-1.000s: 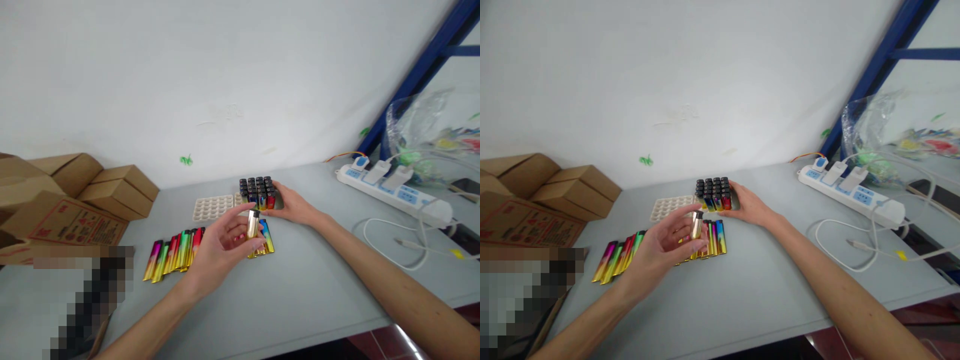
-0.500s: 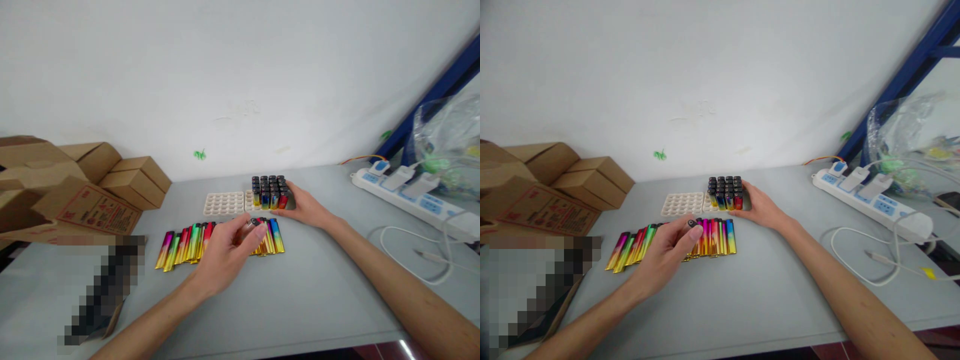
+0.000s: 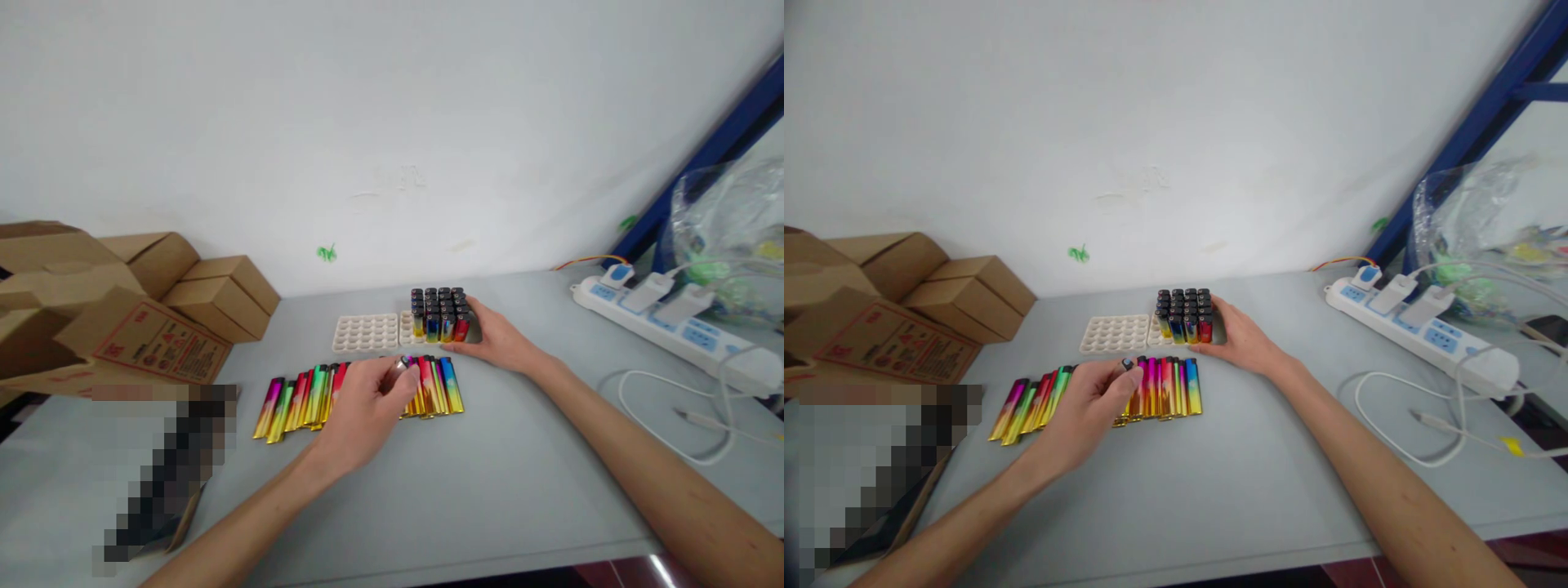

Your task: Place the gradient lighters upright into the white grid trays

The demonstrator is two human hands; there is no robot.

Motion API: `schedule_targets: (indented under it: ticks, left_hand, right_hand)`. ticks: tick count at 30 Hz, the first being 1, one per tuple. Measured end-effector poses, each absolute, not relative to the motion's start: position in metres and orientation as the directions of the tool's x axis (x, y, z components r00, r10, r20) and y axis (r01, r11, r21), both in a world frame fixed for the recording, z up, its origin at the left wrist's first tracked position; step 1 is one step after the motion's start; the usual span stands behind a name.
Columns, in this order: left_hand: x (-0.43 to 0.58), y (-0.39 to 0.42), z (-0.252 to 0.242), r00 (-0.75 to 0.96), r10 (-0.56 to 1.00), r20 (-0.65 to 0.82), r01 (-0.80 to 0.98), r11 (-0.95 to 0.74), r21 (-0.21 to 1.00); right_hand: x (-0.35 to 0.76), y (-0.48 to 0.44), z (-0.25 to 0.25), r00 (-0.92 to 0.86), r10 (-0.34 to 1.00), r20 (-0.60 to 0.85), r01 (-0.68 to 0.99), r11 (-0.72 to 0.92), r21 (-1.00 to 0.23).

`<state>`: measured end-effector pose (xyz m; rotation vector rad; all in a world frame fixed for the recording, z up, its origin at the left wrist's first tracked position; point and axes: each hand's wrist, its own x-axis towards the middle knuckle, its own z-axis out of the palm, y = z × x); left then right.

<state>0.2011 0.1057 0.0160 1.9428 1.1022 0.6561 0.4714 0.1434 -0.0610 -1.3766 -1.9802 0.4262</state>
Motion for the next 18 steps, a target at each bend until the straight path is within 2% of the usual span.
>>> schedule_targets:
  ticks: [5, 10, 15, 18]
  left_hand:
    - [0.203, 0.105, 0.016, 0.492, 0.870, 0.036, 0.463, -0.296, 0.835]
    - [0.200, 0.110, 0.017, 0.562, 0.827, 0.024, 0.311, -0.238, 0.920]
    - [0.201, 0.138, 0.024, 0.553, 0.803, 0.223, 0.192, -0.383, 0.903]
    - [0.203, 0.158, 0.025, 0.506, 0.814, 0.285, 0.187, -0.426, 0.885]
  right_hand:
    - [0.472, 0.144, -0.062, -0.225, 0.903, 0.367, 0.677, 0.415, -0.608]
    - [0.471, 0.144, -0.063, -0.226, 0.899, 0.375, 0.669, 0.423, -0.611]
    - [0.471, 0.145, -0.064, -0.222, 0.903, 0.369, 0.669, 0.416, -0.616]
    - [0.471, 0.146, -0.064, -0.216, 0.909, 0.357, 0.673, 0.403, -0.620]
